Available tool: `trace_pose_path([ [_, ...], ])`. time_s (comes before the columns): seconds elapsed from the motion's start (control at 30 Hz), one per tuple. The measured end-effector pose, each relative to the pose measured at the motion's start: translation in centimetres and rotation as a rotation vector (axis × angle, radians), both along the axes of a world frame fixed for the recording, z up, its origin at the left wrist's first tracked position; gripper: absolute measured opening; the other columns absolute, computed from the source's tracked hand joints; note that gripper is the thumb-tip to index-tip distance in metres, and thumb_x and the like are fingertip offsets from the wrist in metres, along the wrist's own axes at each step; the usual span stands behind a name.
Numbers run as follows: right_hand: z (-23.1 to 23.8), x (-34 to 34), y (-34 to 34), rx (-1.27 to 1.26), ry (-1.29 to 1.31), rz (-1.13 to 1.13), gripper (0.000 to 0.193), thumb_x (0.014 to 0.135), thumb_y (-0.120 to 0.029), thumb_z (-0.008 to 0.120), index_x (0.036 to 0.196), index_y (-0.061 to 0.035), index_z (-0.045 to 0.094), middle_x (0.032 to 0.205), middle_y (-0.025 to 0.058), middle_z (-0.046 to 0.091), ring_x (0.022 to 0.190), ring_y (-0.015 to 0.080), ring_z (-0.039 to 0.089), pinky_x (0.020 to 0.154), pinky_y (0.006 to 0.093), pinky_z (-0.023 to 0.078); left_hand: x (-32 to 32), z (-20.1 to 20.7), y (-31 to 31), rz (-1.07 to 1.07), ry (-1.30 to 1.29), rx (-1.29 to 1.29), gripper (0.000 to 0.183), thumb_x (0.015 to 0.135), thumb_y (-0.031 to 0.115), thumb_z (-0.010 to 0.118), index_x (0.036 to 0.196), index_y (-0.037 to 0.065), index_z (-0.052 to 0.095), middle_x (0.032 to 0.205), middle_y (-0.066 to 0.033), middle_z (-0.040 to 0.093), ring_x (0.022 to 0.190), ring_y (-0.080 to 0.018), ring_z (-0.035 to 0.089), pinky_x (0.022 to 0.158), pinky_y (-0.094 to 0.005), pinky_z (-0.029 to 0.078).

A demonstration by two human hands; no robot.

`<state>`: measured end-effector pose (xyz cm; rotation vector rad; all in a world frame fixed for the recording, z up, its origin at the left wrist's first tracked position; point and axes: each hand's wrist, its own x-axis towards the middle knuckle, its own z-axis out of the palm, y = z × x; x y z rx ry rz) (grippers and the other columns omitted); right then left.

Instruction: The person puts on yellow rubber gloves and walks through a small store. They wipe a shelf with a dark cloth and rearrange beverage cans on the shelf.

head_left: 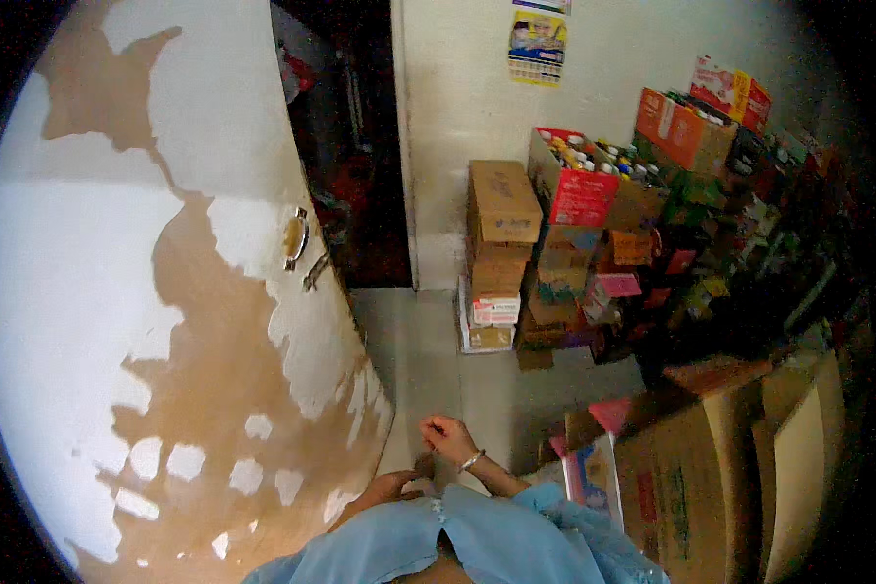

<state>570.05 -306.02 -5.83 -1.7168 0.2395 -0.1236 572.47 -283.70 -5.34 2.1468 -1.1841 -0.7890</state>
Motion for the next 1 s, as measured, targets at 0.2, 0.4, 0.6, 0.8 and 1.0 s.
trace_pose_path([
  [0.2,0.7,11.2,-8.0,-0.023,0.049,0.08,0.019,0.1,-0.019,0.06,0.098,-0.0006,0.065,0.076,0.0064,0.068,0.064,0.0122,0.063,0.059,0.0297,0.053,13.9,-2.8,-10.5,-0.03,0.089,-0.048,0.05,0.093,0.036,0.068,0.132,0.007,0.059,0.126,-0.0173,0.065,0.112,-0.032,0.065,0.093,-0.0418,0.054],
  [0.4,-5.2,25.9,-18.6,0.01,-0.03,-0.02,0.022,0.1,-0.019,0.06,0.089,-0.0009,0.067,0.076,0.0081,0.068,0.063,0.0141,0.065,0.055,0.0289,0.051,27.5,2.0,-20.1,0.056,0.11,-0.118,0.052,0.094,0.037,0.067,0.134,0.005,0.057,0.13,-0.0173,0.063,0.117,-0.032,0.062,0.097,-0.0414,0.051],
  [0.6,-2.0,42.9,-19.2,0.069,0.134,0.208,0.023,0.098,-0.023,0.064,0.094,0.0001,0.067,0.076,0.0085,0.067,0.068,0.0163,0.066,0.058,0.0337,0.053,37.8,-2.2,-21.3,0.245,0.191,-0.093,0.056,0.094,0.04,0.066,0.133,0.001,0.056,0.131,-0.0198,0.062,0.118,-0.0335,0.061,0.099,-0.0419,0.05],
  [0.8,-3.7,62.1,-15.9,-0.324,-0.208,0.627,0.025,0.099,-0.027,0.062,0.11,-0.0058,0.066,0.088,0.0099,0.069,0.073,0.0179,0.067,0.064,0.0361,0.054,47.9,-0.1,-21.8,0.466,0.136,-0.055,0.056,0.094,0.04,0.066,0.133,0.001,0.056,0.13,-0.0199,0.062,0.118,-0.0339,0.062,0.098,-0.0423,0.05],
  [1.0,0.8,72.5,-15.6,-0.007,-0.036,0.873,0.028,0.101,-0.028,0.058,0.116,-0.0051,0.064,0.091,0.0084,0.068,0.078,0.0183,0.067,0.069,0.0352,0.055,54.6,3.3,-20.5,0.598,0.128,-0.045,0.055,0.094,0.04,0.066,0.132,0.001,0.057,0.129,-0.02,0.062,0.117,-0.0342,0.062,0.098,-0.0427,0.05],
])
